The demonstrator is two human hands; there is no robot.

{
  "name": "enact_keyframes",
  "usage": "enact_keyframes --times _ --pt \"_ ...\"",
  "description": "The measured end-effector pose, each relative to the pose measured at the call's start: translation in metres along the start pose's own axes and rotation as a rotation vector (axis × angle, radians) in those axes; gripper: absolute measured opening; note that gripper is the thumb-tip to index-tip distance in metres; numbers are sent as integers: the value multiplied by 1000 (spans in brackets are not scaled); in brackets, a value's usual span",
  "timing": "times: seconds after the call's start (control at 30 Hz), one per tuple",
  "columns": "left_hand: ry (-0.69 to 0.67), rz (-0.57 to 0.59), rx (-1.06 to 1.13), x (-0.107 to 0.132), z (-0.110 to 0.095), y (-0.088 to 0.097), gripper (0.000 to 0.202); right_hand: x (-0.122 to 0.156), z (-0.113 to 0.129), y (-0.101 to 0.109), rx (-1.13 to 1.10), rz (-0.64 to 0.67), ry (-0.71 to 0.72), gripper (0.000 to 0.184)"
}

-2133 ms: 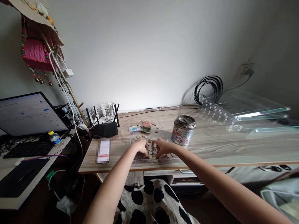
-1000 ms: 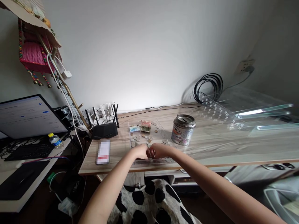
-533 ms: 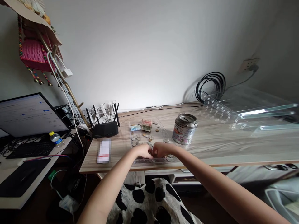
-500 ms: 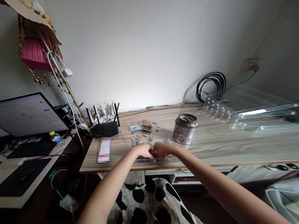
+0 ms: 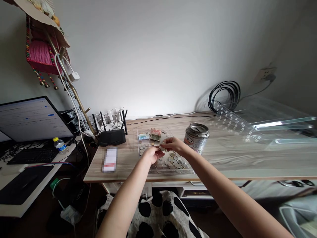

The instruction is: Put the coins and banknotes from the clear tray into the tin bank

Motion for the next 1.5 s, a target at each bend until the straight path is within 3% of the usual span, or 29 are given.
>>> enact_keyframes --times 0.17,0.3,0.4,0.5,0.6,0.67,0.77,0.97,1.03,1.1,1.2,1.37,1.43,1.5 --pt "26 -95 334 -9 7 3 16 -12 10 -14 196 -70 47 30" --pt "83 -107 395 -10 18 7 19 -1 19 -25 425 -56 133 29" --pt "119 -123 387 -8 24 11 17 14 37 -20 525 -129 240 28" --pt "135 -118 377 -5 27 12 15 29 57 17 578 -343 264 28" --pt "84 -148 383 -1 25 17 20 47 62 90 734 -682 57 29" --pt "17 -152 379 1 21 19 23 59 60 132 823 -829 -95 28" --pt "-75 -149 362 4 15 19 19 62 49 165 848 -840 -192 22" --pt "-50 -127 233 6 16 15 9 47 26 176 817 -766 -256 22" --pt "-57 -118 191 7 16 15 7 45 25 174 792 -764 -251 24" --pt "-67 -93 153 7 15 14 8 49 36 165 769 -828 -145 30" --pt "-83 -4 70 8 14 6 17 54 54 122 709 -825 72 38" --pt "-51 71 -32 9 18 -2 23 26 32 6 569 -293 165 24" --pt "-38 80 -13 9 18 -4 21 18 24 -11 485 -224 171 20" --pt "-29 107 9 11 18 -6 19 16 23 -7 429 -239 164 17"
Point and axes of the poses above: each hand's wrist, its own x-axis away from the middle knuckle, its own y-axis out of the back of the hand, z = x × y, the point moved 9 cm from there along -x, towards the middle knuckle, and after that the axes turned 5 degrees about -z, right-handed, at the moved point
